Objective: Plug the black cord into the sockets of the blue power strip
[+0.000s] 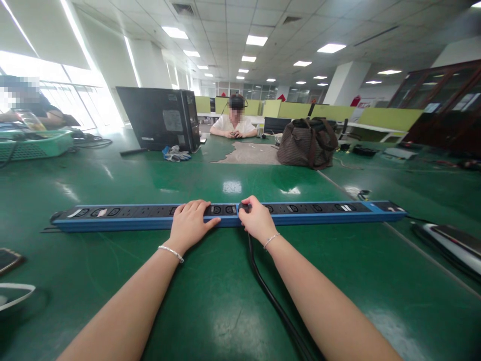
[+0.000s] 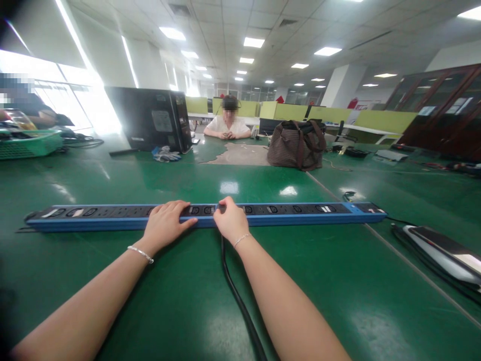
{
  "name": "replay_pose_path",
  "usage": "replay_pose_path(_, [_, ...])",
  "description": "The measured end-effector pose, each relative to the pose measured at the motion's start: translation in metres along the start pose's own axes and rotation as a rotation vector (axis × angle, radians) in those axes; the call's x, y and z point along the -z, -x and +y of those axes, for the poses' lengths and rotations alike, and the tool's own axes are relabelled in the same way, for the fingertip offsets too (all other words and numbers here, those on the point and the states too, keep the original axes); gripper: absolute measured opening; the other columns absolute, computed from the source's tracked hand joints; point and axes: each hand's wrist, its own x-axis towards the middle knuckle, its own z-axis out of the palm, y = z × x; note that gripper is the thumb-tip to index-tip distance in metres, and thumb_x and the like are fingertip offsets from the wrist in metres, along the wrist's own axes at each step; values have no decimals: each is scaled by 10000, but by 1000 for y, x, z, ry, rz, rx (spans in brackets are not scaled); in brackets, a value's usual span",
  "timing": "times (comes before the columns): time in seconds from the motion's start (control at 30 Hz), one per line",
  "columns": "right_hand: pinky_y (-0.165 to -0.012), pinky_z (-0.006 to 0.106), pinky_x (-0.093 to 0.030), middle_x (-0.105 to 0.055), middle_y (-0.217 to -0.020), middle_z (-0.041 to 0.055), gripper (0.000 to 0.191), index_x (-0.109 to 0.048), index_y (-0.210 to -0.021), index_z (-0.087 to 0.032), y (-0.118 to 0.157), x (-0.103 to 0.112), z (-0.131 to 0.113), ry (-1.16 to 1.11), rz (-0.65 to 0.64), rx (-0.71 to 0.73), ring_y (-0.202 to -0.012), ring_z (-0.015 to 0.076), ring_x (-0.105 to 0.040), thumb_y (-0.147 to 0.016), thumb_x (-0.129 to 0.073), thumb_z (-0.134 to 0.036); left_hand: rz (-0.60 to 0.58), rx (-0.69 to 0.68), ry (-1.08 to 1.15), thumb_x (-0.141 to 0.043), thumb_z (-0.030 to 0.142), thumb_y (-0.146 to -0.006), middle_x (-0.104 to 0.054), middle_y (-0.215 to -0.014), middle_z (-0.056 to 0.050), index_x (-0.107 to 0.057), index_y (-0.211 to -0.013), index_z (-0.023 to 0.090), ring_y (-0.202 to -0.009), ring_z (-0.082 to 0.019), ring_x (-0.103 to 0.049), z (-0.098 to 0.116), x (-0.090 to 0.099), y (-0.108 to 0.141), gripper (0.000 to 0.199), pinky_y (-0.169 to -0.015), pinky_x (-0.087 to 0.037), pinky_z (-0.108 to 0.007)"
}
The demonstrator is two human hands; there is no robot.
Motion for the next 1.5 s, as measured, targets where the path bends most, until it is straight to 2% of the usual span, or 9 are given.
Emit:
replay_pose_path(0.27, [-499,228,-433,-576,-588,-36,203,-556,-927,-229,1,-1,-1,-187,23,-2,-469,104,-526,-747,-511,-311,6,-19,-22,-414,566,-824,-582,-1216,-86,-542,-1171,217,-1144,-256,-485,0,0,1,509,-973,-300,-425])
replay_pose_path(0.43, [-387,191,-346,-468,-466,-90,272,-524,-991,-209,2,45,-36,-541,187,87,-369,79,-426,-734,-514,-300,-9,0,-18,-423,581,-812,-582,-1217,-81,-543,-1177,222,-1142,-252,-487,0,1,1,525,-971,-306,-416])
replay_pose_path(0.53, [-376,175,-328,-460,-454,-94,280,-515,-998,-203,1,74,-45,-627,251,123,-368,72,-423,-736,-522,-298,-19,5,-18,-419,585,-811,-579,-1221,-82,-541,-1184,221,-1146,-252,-486,0,1,0,535,-973,-308,-416])
replay_pose_path(0.63, [-372,173,-323,-467,-444,-90,266,-525,-972,-194,-6,91,-34,-547,172,64,-360,69,-414,-719,-546,-271,-18,3,-29,-404,587,-816,-581,-1217,-82,-537,-1185,214,-1146,-252,-487,-1,1,0,541,-968,-313,-421])
replay_pose_path(0.77, [-361,167,-291,-507,-468,-69,274,-525,-995,-193,-17,105,-5,-355,-21,-125,-364,71,-420,-724,-540,-223,-16,-9,-38,-404,588,-817,-584,-1212,-82,-535,-1179,211,-1137,-251,-492,-1,1,-1,539,-950,-325,-426])
replay_pose_path(0.87, [-381,164,-300,-501,-468,-68,279,-520,-1007,-194,-22,115,12,-241,-28,-209,-391,76,-437,-728,-530,-201,-13,-14,-40,-399,589,-819,-586,-1208,-76,-534,-1176,213,-1133,-249,-494,-1,1,-1,536,-947,-327,-423])
replay_pose_path(1.1, [-427,184,-328,-513,-492,-55,230,-531,-955,-189,-26,120,28,-105,-61,-243,-439,88,-463,-729,-505,-223,-45,13,-32,-408,593,-806,-580,-1217,-83,-540,-1184,222,-1128,-258,-499,0,3,-1,546,-974,-303,-419])
replay_pose_path(1.3, [-499,208,-350,-581,-569,-19,198,-553,-927,-183,-27,122,40,175,-147,-174,-522,108,-522,-758,-469,-242,-43,13,-36,-400,595,-808,-579,-1216,-87,-542,-1181,214,-1126,-259,-501,0,4,-1,552,-968,-311,-419])
replay_pose_path(1.5, [-558,224,-365,-613,-631,2,233,-565,-974,-181,-29,122,46,312,-164,-123,-587,127,-539,-776,-470,-261,-45,10,-29,-398,588,-813,-579,-1218,-89,-541,-1183,218,-1133,-261,-496,0,3,-1,543,-966,-310,-426])
